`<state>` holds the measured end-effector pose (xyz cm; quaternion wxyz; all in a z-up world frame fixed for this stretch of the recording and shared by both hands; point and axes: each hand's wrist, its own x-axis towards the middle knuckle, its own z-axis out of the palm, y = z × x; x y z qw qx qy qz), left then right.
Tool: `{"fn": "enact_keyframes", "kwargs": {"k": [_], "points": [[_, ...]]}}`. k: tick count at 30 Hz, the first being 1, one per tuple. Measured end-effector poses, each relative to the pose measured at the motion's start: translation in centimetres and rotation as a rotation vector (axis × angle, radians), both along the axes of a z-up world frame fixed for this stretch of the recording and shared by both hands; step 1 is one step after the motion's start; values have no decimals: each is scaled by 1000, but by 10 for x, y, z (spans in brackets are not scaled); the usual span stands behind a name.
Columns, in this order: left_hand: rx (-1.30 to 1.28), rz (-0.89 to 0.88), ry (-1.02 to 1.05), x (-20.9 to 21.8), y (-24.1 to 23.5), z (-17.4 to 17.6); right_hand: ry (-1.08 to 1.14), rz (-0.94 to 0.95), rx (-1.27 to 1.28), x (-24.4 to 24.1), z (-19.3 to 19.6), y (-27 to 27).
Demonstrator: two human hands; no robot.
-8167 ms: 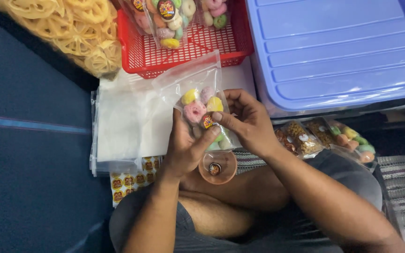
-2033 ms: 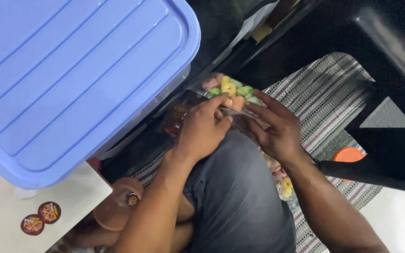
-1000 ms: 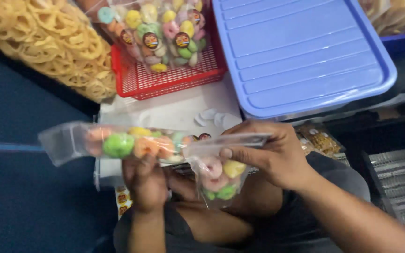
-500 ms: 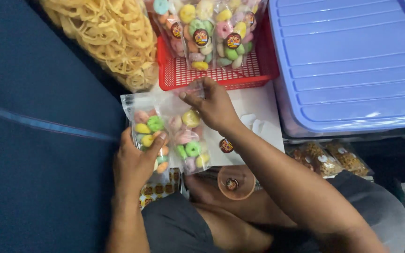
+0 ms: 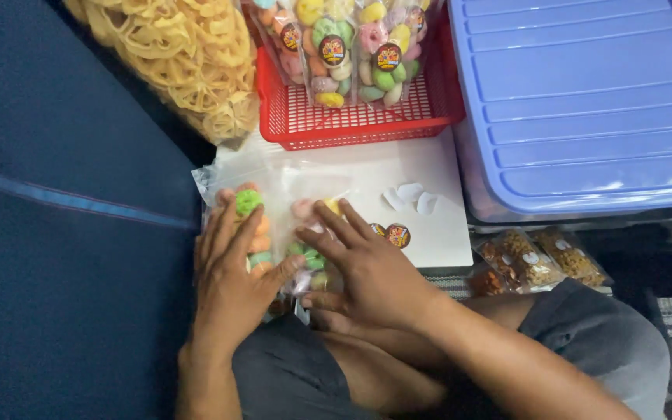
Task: The person sits on the floor and packs colorful ring-shaped candies into clear plastic bags. They seal the bags and apply round stickers to the front of each package, placing the finished items into a red basket.
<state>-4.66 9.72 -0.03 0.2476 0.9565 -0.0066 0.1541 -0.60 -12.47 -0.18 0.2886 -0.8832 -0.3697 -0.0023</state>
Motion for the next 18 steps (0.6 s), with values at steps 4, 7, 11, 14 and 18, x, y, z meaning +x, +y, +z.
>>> {"fn": "enact_keyframes", "kwargs": {"k": [4,7,11,14,18], "points": [[42,-164,-26,5,-7,1,-27,98,65,17,-10,6],[97,-113,-32,4,-10,3,-41,111,-8,32,-13,11],[161,-99,-137,0,-33,3,-84,73,-12,24,-1,-15],[132,-276,-242,-3,-82,24,-57,-55,27,-10,40,-68],[2,-532,-303,-9,-175,37,-65,-228,-43,-62,29,-166]]}}
